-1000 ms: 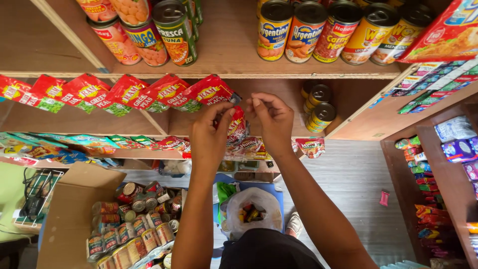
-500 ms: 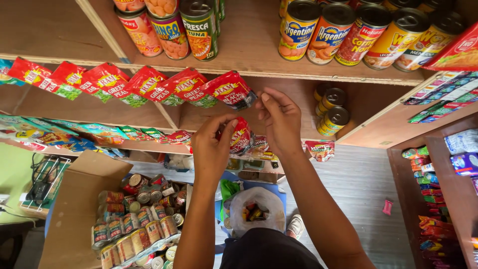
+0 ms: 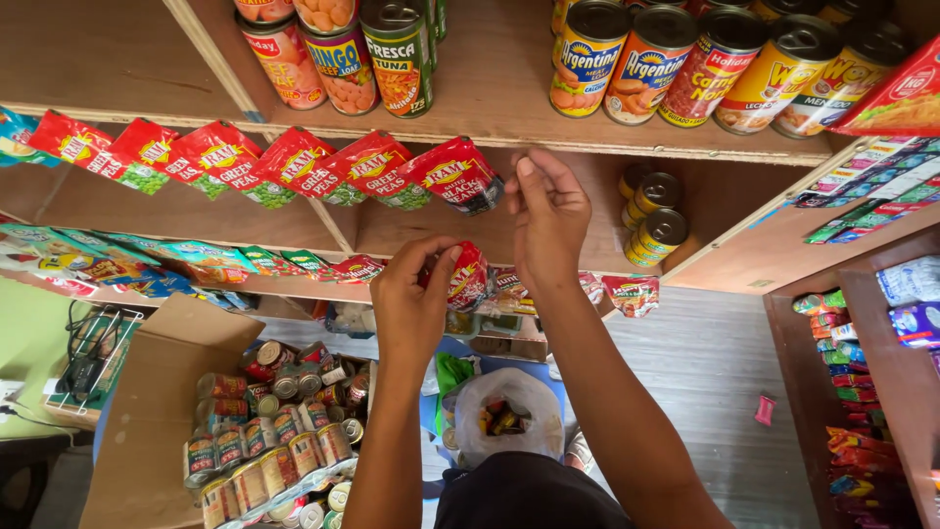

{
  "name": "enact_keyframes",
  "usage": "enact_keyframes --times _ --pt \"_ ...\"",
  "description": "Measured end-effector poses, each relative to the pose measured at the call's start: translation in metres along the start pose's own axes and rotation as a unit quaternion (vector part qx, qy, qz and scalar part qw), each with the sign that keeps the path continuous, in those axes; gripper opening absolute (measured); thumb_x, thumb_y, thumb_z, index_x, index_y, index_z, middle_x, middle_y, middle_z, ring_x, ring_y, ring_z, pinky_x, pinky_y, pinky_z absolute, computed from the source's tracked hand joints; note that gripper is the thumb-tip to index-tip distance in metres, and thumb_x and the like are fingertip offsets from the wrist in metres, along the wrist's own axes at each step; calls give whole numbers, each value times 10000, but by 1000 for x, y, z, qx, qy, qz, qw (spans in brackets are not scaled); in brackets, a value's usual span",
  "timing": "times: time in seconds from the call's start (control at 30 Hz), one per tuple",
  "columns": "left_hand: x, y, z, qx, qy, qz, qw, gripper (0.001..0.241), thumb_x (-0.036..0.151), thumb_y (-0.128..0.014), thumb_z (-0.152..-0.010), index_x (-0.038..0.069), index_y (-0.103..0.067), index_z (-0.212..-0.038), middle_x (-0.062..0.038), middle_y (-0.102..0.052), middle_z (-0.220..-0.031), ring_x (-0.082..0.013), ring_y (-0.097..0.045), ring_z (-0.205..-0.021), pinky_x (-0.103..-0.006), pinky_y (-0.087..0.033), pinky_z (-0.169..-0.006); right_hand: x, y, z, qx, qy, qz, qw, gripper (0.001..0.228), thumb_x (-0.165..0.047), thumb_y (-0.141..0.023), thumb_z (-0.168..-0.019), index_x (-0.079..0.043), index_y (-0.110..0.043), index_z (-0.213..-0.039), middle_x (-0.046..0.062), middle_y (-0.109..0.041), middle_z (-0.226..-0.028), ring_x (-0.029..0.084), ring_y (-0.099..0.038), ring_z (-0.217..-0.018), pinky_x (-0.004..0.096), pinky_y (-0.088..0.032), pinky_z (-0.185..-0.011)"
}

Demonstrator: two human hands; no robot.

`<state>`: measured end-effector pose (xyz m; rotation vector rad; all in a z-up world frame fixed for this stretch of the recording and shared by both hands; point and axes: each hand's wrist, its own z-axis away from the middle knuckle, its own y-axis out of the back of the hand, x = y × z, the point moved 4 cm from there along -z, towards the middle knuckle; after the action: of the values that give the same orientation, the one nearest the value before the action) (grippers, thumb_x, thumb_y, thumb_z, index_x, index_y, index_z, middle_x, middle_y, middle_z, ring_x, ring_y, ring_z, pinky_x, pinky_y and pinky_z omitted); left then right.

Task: Organizing and stocking canned food and snack pouches onto wooden shelves in a small shop.

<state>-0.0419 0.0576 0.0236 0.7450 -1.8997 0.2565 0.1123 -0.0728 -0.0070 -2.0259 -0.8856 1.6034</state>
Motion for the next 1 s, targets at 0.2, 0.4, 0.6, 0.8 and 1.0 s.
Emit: enact_keyframes --times 0.2,0.4,0.6,0.8,1.0 --pt "2 5 5 3 10 4 1000 130 69 -740 -938 4 -742 -1051 -83 -764 -896 -100 -654 -699 -266 -531 -636 -2 1 -3 49 72 -6 996 187 -48 -708 -994 9 -670 -1168 111 -735 -1051 139 -656 -803 253 -482 -638" --pt "5 12 9 13 21 -5 1000 127 68 -742 -934 6 -746 -1044 -82 -762 -886 -101 -657 -692 -266 -527 -629 3 0 -6 40 84 -25 995 140 -57 -716 -1009 -11 -681 -1136 71 -710 -1004 118 -634 -819 253 -475 -643" --pt "1 17 12 17 0 12 1000 121 65 -737 -939 4 -736 -1044 -76 -760 -904 -91 -665 -713 -259 -535 -644 5 -2 -8 74 112 -24 991 136 -51 -735 -1010 -10 -693 -1132 56 -707 -1010 102 -600 -831 273 -485 -666" --pt "4 22 12 27 0 0 1000 118 59 -743 -937 1 -741 -1040 -73 -744 -866 -91 -621 -685 -258 -508 -615 1 -9 -4 88 121 -12 989 138 -75 -720 -991 -39 -684 -1120 62 -715 -1048 145 -678 -977 317 -562 -736" --pt "5 24 12 23 19 -12 999 114 61 -745 -937 6 -745 -1038 -66 -740 -840 -80 -601 -661 -253 -493 -599 3 -5 -7 112 132 -28 984 101 -89 -723 -982 -52 -645 -1035 77 -706 -1040 167 -688 -983 355 -593 -736"
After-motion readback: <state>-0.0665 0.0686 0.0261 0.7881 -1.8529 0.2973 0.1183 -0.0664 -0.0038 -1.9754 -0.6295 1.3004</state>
